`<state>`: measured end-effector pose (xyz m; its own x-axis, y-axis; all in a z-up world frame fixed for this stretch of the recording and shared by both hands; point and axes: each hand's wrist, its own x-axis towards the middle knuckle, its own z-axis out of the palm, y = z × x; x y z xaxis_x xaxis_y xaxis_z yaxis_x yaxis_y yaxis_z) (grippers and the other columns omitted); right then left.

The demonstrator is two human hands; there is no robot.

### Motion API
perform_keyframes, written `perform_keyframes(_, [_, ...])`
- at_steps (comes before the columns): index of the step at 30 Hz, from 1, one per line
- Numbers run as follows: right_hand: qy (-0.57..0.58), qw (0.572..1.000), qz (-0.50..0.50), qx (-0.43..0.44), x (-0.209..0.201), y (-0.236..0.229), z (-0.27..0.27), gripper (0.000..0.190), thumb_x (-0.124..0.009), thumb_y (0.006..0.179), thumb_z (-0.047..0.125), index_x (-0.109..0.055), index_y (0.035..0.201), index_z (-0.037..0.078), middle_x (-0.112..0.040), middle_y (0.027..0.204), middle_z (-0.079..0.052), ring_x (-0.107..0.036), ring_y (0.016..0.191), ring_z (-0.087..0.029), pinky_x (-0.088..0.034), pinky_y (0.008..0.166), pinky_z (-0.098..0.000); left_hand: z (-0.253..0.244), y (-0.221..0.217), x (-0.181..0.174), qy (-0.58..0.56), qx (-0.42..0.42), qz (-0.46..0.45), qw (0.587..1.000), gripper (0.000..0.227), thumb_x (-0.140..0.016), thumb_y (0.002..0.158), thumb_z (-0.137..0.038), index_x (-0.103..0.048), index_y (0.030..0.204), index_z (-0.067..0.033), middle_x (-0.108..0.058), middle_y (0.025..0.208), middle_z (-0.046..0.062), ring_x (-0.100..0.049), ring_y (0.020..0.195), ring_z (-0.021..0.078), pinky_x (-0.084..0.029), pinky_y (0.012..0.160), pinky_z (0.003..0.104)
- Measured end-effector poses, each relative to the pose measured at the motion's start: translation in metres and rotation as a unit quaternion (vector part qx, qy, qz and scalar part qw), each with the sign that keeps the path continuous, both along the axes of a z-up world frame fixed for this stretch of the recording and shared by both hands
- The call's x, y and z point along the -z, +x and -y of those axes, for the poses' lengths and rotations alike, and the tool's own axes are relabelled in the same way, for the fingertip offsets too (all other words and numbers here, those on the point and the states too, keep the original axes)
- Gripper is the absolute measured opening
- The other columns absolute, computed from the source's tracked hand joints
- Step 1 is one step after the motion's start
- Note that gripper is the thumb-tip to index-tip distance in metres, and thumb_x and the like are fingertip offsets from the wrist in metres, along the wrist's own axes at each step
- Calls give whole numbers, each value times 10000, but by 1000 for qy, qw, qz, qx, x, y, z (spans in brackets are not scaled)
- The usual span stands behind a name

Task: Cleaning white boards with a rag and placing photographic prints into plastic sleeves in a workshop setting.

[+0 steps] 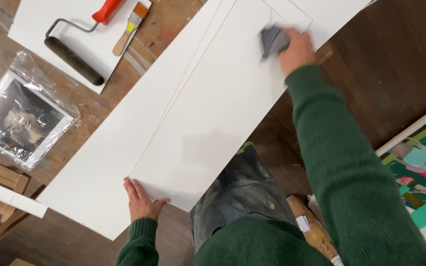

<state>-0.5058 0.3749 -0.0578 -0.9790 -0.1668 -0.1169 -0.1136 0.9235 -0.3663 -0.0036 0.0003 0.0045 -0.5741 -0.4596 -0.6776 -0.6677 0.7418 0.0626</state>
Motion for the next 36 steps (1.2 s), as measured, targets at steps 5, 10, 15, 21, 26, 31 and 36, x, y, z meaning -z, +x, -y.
perform_keyframes(5, [-44,998,13,39,-5,38,26,438,-667,900,27,-616,1322,130,-580,1145,-232,-603,1026,-462,-525,866,-520,-1,4,-5,3,8,7,1000,1472,-956,536,-509,-83,1574,62,-9,1692,231,-36,1586,341,-288,1220,419])
perform_keyframes(10, [-79,993,84,-22,-44,123,68,578,-607,811,-78,-641,1334,167,-555,1235,-207,-606,1105,-441,-525,954,-503,0,-5,-5,1,5,-8,1000,1498,-953,513,-534,-78,1562,80,-5,1680,245,-40,1575,347,-276,1234,423])
perform_keyframes(15, [-76,997,25,10,-11,20,4,492,-619,930,-82,-616,1384,109,-556,1237,-182,-616,1113,-404,-551,958,-456,1,8,8,-14,28,-33,999,1484,-944,522,-538,-97,1567,86,-16,1683,250,-56,1581,358,-281,1242,433])
perform_keyframes(21, [-51,998,-9,-34,-21,-6,-11,507,-729,896,-62,-646,1366,111,-559,1188,-201,-589,1074,-448,-531,896,-503,-2,-1,-4,-1,-5,22,1000,1488,-946,522,-534,-91,1579,69,-4,1697,229,-52,1589,349,-317,1193,431])
perform_keyframes(26, [-36,993,95,-59,-48,20,9,524,-741,848,-26,-648,1342,121,-553,1157,-215,-588,1073,-450,-519,905,-506,-3,9,-1,0,14,-42,999,1464,-944,520,-524,-122,1563,93,-43,1680,263,-79,1575,377,-308,1213,447])
perform_keyframes(31, [-40,996,65,-53,-30,3,-2,492,-750,861,20,-646,1335,104,-573,1209,-231,-588,1097,-457,-515,912,-502,-1,3,-5,-4,3,-14,1000,1461,-955,485,-500,-140,1540,98,-59,1669,266,-89,1575,376,-305,1218,432])
perform_keyframes(36, [-11,993,100,-54,-35,-6,-10,537,-699,814,-18,-682,1329,134,-602,1102,-254,-589,1062,-481,-496,936,-524,4,-1,5,-3,8,29,1000,1511,-974,459,-515,-118,1541,102,-29,1662,278,-81,1567,377,-290,1233,427])
